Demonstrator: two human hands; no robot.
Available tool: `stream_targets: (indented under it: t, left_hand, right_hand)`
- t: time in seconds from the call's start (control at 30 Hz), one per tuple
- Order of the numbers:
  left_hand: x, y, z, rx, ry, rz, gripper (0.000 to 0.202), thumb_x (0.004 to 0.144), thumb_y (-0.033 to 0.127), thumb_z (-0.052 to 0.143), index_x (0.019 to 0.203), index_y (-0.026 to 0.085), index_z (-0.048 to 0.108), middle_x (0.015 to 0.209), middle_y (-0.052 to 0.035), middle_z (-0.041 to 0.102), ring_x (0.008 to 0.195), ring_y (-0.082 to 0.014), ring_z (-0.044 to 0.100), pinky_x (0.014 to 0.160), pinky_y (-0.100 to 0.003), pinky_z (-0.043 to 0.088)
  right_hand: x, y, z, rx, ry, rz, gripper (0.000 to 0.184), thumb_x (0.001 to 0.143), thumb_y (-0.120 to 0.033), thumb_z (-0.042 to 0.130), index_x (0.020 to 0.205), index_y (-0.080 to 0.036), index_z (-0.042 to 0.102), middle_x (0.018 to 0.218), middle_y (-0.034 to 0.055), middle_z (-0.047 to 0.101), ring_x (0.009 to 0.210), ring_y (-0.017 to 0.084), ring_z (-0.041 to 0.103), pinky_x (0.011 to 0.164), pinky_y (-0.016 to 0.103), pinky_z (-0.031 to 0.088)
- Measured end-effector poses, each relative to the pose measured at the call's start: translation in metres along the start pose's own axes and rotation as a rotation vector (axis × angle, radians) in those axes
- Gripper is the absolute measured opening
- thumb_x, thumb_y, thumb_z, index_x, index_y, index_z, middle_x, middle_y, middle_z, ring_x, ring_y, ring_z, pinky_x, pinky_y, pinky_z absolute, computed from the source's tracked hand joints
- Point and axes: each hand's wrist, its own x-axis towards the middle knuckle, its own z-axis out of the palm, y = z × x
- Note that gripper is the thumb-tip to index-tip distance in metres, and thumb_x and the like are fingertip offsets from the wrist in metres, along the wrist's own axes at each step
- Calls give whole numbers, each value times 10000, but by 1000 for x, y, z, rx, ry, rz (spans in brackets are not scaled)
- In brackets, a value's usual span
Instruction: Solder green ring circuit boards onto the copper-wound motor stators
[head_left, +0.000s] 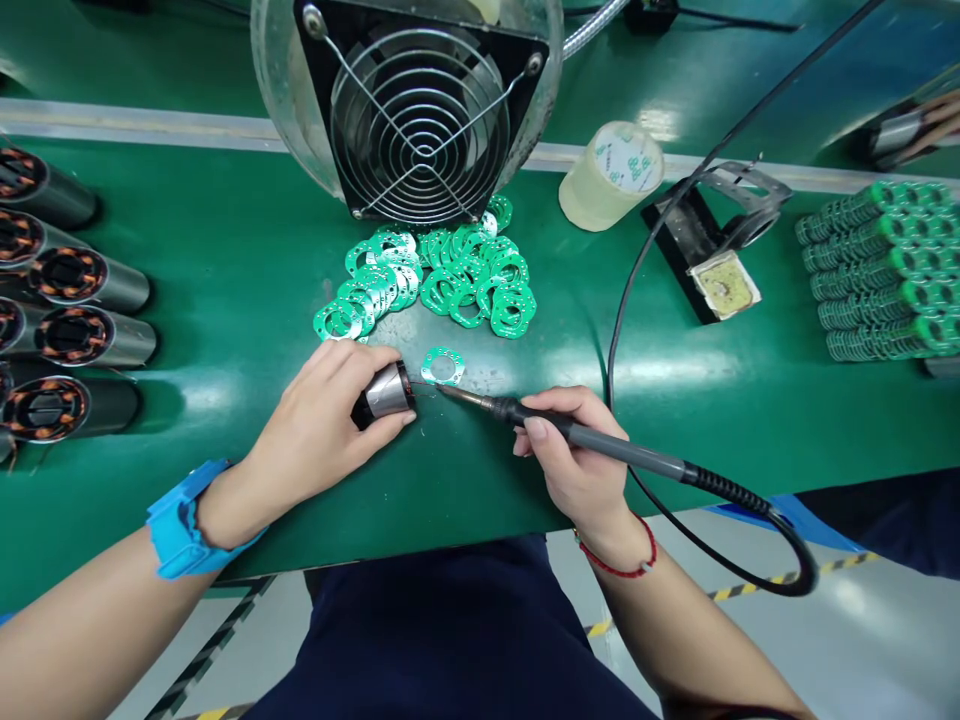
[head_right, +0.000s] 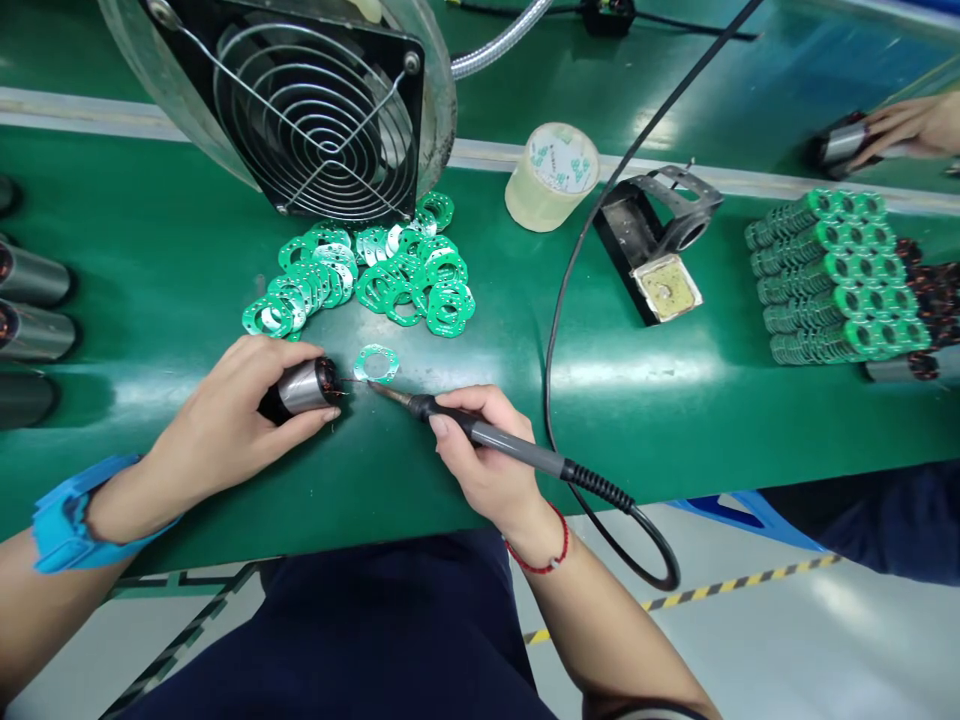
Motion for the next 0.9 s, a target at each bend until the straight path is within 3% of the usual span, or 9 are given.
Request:
stream_targets:
  t: [0.2,0.3,0.4,0.6,0.77,0.9]
  left_hand:
    - [-1,-2,1,-7,7,17,319,911,340,608,1156,137,589,1031,-106,642,957,-268,586,854,-387,473]
    - [0,-2,1,-4,11,25,313,912,340,604,1142,128,602,1019,-114,645,944,-275,588,836,-392,478]
    - [0,-1,1,8,20,45,300,914,332,601,1132,125,611,1009,-114,648,937,-277,588,827,-393,483]
    - [-1,1,1,47,26,65,284,925,303,580,1157,143,617,1023,-107,655,940,-274,587,841,-397,482]
    - [-2,5,-1,-113,-3,-128,313,874,362,621,1120,170,611,1009,-79,656,956,-270,605,828,-389,493]
    - [-6,10,-6,-431,-61,-367,382,828,439,669,1127,216,587,1044,-46,656,951,-251,624,808,-378,509]
  right_hand:
    - [1,2,-1,-81,48,-178,114,912,-285,654,1017,-244,669,802,-9,668,570,128,634,556,289,524]
    - [3,-2,-1,-166,45,-298,180,934,-278,635,1111,-259,665,867,21,711,704,172,691,668,338,573]
    - [4,-8,-1,-272,-28,-361,288,954,-254,620,1241,-265,632,961,50,755,805,193,731,726,347,602]
    - [4,-13,1,-343,-252,-341,393,1010,-167,479,1389,-266,511,1053,46,778,807,155,764,746,296,631]
    - [9,-16,14,-459,-335,-269,303,961,-140,501,1223,-253,604,988,49,761,887,201,744,810,341,605]
    - [9,-23,34,-362,-261,-108,338,918,-161,568,1240,-262,543,912,23,713,837,191,716,803,339,587]
